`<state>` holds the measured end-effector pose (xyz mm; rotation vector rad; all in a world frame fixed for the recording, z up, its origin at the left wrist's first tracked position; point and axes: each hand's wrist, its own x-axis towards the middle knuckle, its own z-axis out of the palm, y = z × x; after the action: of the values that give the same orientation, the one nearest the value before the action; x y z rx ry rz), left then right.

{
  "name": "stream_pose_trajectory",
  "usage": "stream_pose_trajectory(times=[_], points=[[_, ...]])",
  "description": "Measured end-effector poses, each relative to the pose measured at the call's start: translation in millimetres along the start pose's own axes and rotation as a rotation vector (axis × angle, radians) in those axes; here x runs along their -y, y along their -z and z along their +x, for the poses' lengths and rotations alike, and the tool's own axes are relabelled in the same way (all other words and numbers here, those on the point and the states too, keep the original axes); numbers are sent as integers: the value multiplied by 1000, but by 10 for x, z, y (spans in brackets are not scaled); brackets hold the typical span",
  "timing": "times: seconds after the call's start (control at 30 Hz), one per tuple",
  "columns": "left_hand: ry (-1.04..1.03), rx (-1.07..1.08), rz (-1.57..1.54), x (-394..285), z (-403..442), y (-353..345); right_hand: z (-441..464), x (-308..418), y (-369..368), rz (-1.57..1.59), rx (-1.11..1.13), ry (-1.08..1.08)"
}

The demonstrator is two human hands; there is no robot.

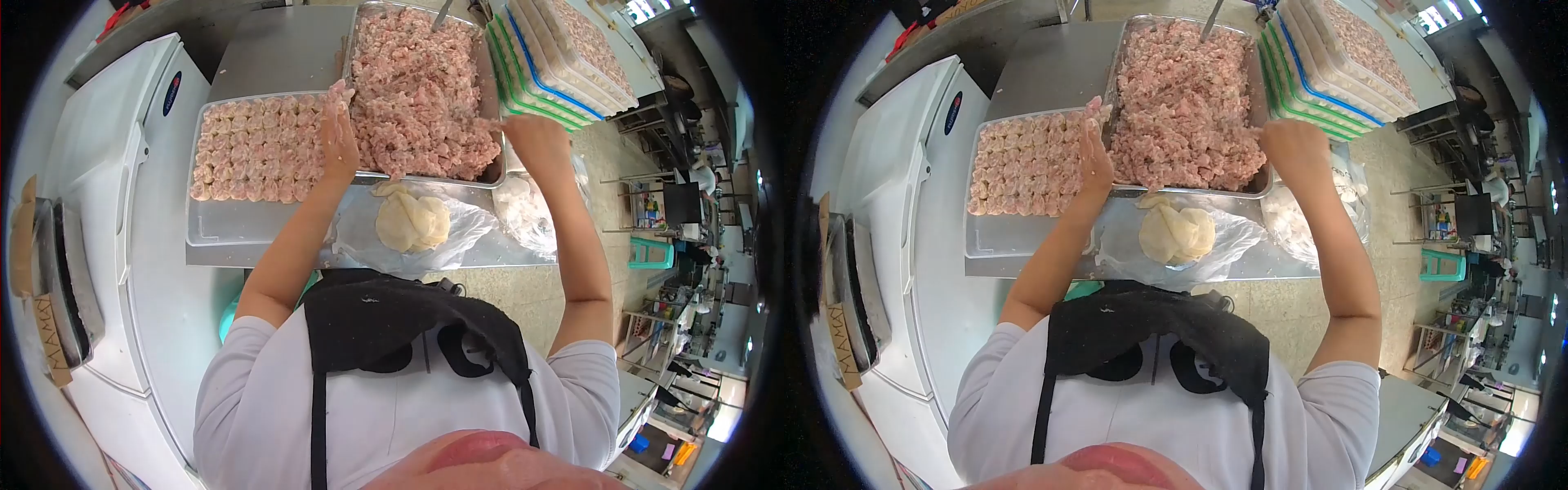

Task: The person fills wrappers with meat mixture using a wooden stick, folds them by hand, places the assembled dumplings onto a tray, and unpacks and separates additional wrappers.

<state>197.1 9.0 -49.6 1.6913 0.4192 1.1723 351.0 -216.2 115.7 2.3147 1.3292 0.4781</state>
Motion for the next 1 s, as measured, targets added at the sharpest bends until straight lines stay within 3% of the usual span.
stream_pose_trajectory(times=[0.13,0.17,0.2,0.23,0.3,0.4,0.5,0.57,0.7,0.87,1.0], points=[[1,8,11,-15,-11,-8,-186,326,308,101,-19,58],[0,9,20,-9,-14,-12,-262,465,93,267,-80,98],[-3,8,25,-11,-7,-9,-275,654,-58,404,2,74],[-12,6,43,-3,-5,-4,-241,793,-129,416,125,137],[-44,13,88,10,-21,1,-202,788,-676,510,103,71],[-122,33,220,34,6,-6,-83,530,-653,438,158,0],[-48,112,346,22,4,-26,56,212,-366,328,196,69],[-106,121,302,24,14,-33,158,-81,-151,352,127,146],[-138,159,401,-47,14,-21,491,-526,120,277,70,12],[-171,94,212,-51,-10,8,1163,-927,-778,124,-62,13],[-140,118,191,10,-25,37,1546,-550,-1257,102,26,1]])
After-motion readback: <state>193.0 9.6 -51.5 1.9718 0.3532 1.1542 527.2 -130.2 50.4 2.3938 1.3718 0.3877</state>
